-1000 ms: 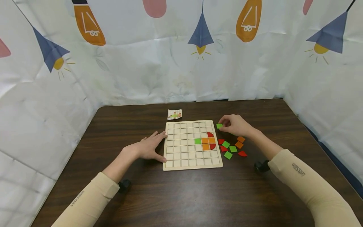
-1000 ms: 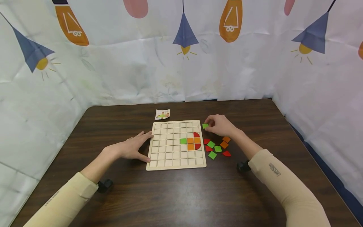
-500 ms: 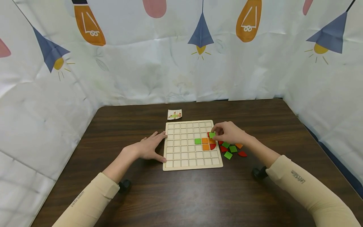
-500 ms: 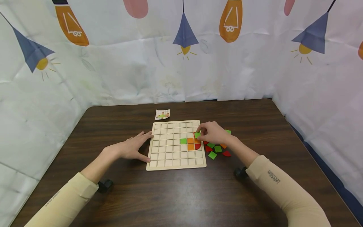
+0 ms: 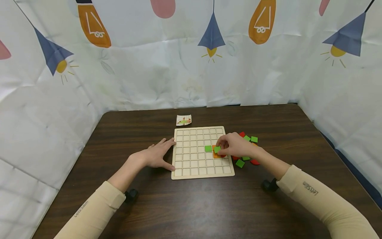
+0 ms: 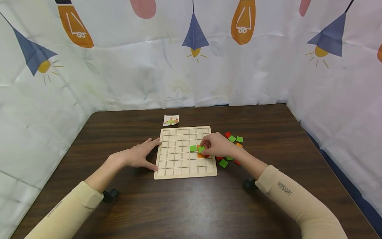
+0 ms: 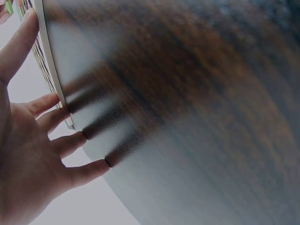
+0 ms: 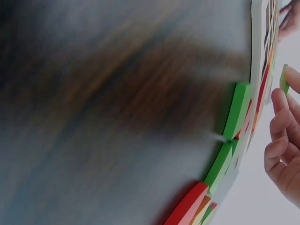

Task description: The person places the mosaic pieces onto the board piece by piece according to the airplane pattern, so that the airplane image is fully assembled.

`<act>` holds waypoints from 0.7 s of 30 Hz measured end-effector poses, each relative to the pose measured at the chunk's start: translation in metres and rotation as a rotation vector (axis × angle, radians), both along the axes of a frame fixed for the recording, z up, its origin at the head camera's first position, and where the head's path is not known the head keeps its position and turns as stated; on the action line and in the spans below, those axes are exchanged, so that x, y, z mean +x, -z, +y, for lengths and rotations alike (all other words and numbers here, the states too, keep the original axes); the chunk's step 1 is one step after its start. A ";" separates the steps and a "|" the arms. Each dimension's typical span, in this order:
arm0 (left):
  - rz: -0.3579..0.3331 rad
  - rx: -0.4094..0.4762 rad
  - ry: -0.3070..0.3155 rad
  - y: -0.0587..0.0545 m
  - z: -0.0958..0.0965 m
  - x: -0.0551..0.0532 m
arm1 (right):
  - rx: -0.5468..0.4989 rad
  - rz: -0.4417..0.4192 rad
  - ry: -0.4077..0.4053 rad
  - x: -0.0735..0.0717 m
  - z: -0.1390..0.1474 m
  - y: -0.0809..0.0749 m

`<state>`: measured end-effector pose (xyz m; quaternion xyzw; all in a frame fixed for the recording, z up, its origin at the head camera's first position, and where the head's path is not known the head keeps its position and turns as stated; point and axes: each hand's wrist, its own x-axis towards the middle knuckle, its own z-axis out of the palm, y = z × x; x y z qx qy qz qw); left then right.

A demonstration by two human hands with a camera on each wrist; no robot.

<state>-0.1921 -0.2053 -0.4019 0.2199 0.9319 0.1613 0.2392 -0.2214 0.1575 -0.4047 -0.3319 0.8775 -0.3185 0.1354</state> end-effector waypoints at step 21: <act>0.004 -0.001 0.003 0.001 0.000 -0.001 | 0.073 0.058 -0.047 0.005 -0.030 0.004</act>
